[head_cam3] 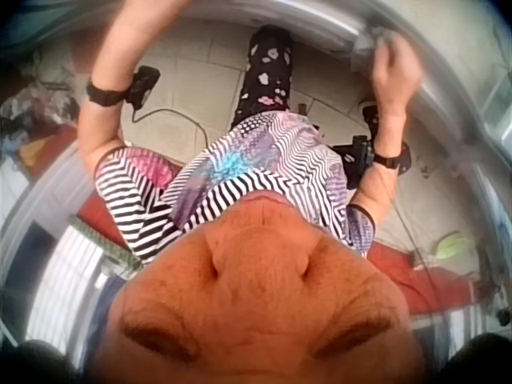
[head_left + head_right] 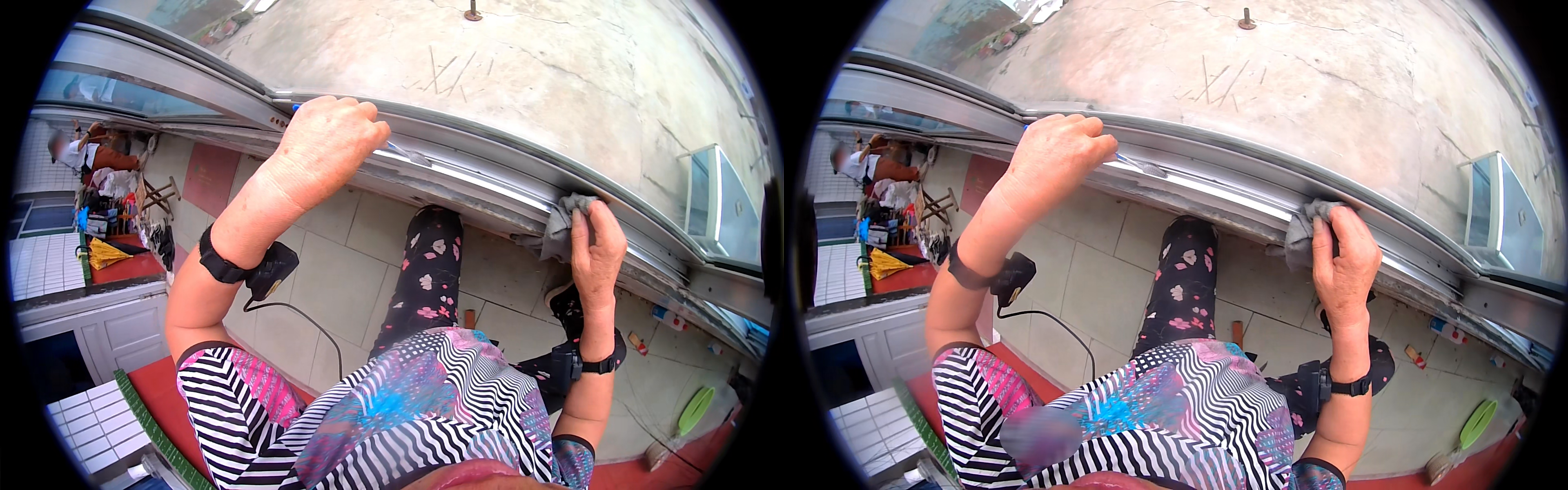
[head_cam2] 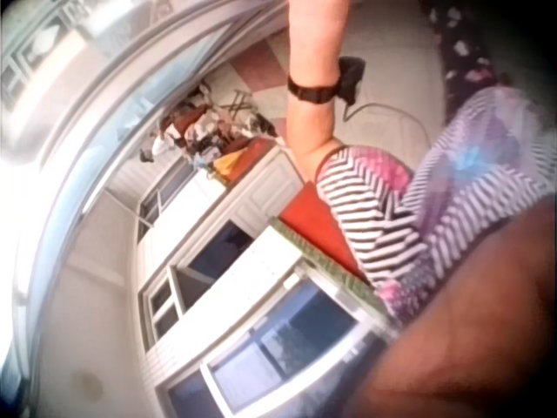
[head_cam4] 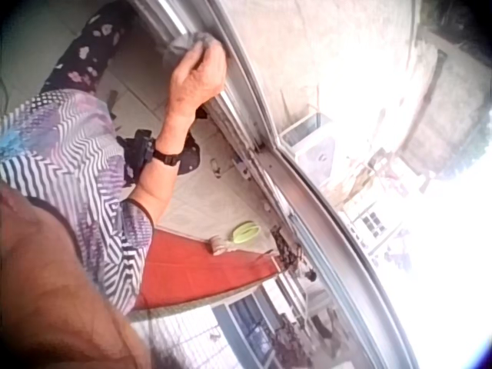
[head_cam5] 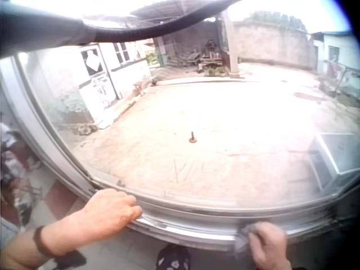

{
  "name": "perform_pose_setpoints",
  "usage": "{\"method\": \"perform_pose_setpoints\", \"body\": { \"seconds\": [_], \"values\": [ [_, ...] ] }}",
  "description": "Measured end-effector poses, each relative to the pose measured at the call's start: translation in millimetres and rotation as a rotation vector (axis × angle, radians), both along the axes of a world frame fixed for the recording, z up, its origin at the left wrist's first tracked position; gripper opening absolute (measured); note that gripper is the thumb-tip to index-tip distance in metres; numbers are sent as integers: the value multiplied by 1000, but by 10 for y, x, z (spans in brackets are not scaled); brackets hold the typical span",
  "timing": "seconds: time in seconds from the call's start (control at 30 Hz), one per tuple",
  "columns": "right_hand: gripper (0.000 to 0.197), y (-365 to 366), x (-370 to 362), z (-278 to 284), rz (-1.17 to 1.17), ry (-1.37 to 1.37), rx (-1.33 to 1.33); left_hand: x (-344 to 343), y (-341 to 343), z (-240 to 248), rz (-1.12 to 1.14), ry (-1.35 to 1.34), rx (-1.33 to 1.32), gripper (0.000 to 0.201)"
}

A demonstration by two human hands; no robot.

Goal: The person cleans the grooves of a sliding glass door track by brushing out dirt with a small brush and wiping the metal surfaces with a grey cloth.

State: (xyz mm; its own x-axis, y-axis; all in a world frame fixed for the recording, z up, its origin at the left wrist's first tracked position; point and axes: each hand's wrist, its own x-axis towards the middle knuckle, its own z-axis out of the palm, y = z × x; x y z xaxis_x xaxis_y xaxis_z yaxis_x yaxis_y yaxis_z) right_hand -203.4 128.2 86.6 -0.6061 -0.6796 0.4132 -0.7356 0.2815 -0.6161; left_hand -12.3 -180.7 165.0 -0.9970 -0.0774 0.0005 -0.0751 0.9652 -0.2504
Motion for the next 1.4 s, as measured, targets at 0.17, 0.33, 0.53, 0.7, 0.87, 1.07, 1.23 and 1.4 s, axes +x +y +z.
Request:
{"method": "perform_pose_setpoints", "body": {
  "seconds": [0.17,0.33,0.53,0.7,0.87,1.07,1.23,1.4],
  "values": [
    [6,8,0,-7,0,6,6,-7,-18,-7,97,-79,25,7],
    [6,-14,9,13,6,8,-11,93,-114,13,205,-104,12,6],
    [6,1,3,-9,0,22,6,252,-280,19,267,-54,-35,6],
    [6,0,3,-11,0,17,0,358,-419,53,292,-94,-239,5],
    [7,3,-4,-3,7,19,-12,487,-495,46,267,-23,-277,6],
    [8,24,-11,-13,8,10,15,560,-515,186,249,15,-494,5],
    [7,15,0,-55,1,-18,-50,645,-482,377,332,130,-162,12],
    [6,-4,17,-16,13,-32,-22,897,-441,98,436,338,565,22]
  ]
}}
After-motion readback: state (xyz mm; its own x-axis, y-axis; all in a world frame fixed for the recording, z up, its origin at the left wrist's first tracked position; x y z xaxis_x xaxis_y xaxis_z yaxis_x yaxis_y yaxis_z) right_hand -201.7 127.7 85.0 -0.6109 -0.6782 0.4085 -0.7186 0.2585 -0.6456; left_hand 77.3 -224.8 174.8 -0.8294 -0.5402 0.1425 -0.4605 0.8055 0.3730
